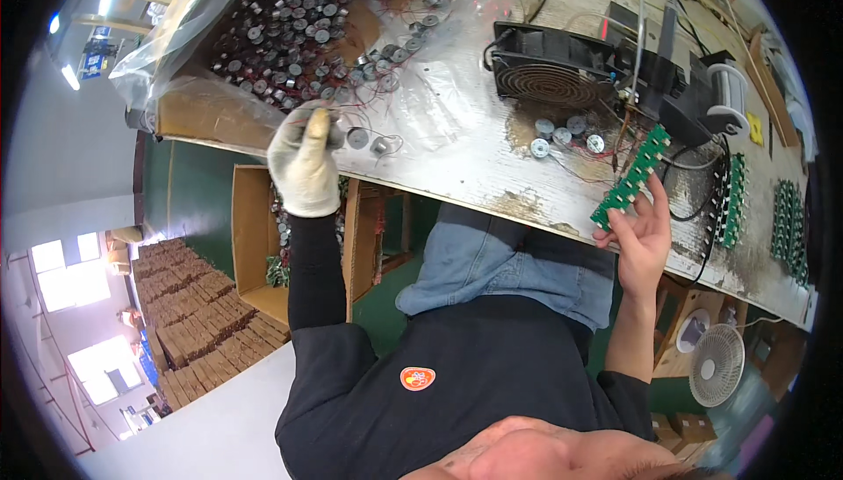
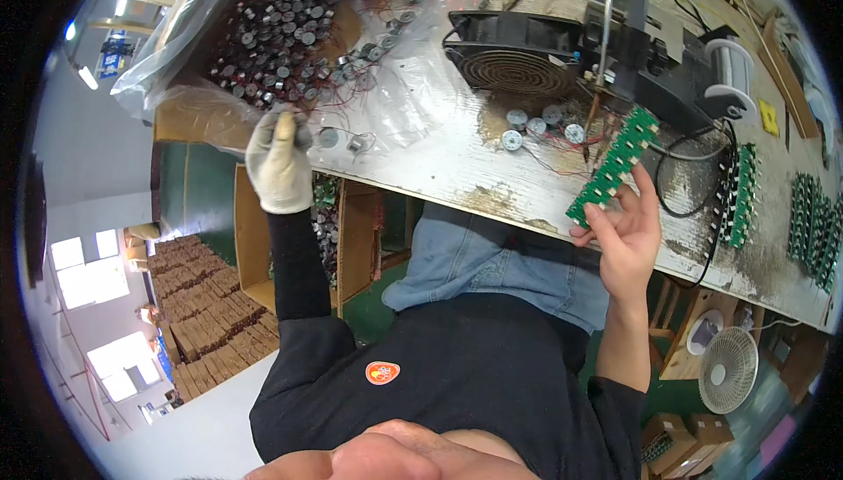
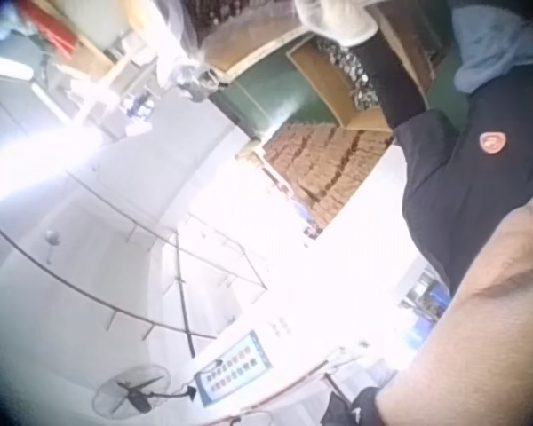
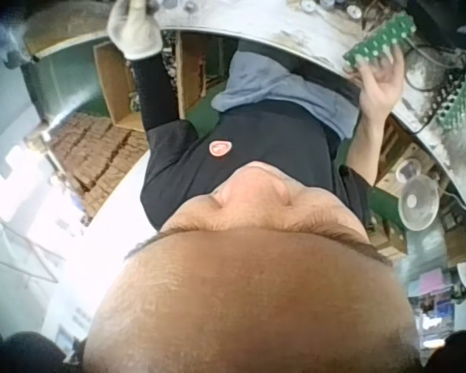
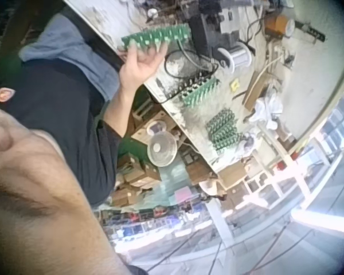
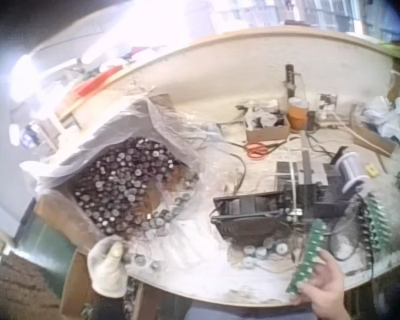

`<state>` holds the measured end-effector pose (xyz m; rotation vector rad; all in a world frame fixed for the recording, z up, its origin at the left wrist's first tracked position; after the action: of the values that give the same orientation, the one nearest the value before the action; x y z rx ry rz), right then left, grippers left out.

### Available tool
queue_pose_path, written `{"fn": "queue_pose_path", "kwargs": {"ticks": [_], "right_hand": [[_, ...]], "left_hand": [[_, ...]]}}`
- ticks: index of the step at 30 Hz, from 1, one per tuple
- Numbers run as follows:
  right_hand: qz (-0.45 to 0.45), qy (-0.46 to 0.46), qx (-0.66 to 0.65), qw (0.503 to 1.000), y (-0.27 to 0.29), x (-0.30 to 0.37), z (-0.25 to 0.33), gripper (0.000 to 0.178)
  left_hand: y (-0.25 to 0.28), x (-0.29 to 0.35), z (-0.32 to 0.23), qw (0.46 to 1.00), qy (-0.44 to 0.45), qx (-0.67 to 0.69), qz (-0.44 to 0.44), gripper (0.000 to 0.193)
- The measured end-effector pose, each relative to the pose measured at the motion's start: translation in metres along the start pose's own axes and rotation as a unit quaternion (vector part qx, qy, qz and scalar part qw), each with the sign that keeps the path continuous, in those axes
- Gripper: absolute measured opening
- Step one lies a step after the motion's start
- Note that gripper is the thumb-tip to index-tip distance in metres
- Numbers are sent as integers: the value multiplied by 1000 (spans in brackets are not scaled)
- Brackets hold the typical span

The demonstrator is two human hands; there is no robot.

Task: Soldering electronic components onto a printed circuit board at a workbench.

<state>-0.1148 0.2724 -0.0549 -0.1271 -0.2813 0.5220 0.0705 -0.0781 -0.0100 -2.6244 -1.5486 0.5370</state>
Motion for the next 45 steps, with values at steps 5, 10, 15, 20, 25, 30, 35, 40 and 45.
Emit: {"fn": "queue_pose_path", "kwargs": {"ticks": [5, 10, 15, 20, 25, 30, 35, 40, 45], "right_hand": [[12, -3, -30, 999, -1, 0, -1, 68], [29, -7, -50, 998, 0, -1, -1, 70], [34, -7, -69, 997, 0, -1, -2, 69], [29, -22, -60, 998, 3, 0, -1, 72], [38, -21, -57, 997, 1, -1, -1, 70], [38, -26, -52, 998, 2, 0, 3, 71], [52, -23, -81, 995, 0, -2, 4, 72], [50, -12, -88, 995, -1, -3, 4, 72], [50, 5, -107, 993, -1, -4, 5, 72]], "left_hand": [[-27, 10, -18, 994, 23, 63, 88, 20], [-55, 5, 2, 920, 272, 270, 82, 23], [-97, 20, 7, 961, 198, 44, 189, 22], [-129, 58, 15, 955, 61, -145, 250, 17], [-150, 101, 31, 910, 154, -147, 355, 15], [-175, 118, 33, 878, 252, -163, 372, 19], [-182, 117, 40, 886, 228, -135, 380, 23], [-187, 116, 41, 878, 318, -63, 353, 20], [-190, 116, 42, 882, 311, -78, 346, 17]]}}
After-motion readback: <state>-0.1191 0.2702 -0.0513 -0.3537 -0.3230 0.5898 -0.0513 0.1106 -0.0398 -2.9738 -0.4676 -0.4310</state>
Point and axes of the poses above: each hand's wrist, its own x-axis away from the middle knuckle, its own y-axis out of the back of the hand, z = x × y, the point moved 2 cm from there along -x, towards the middle knuckle, and after that the axes turned 5 degrees about -y, right-handed, at the moved point
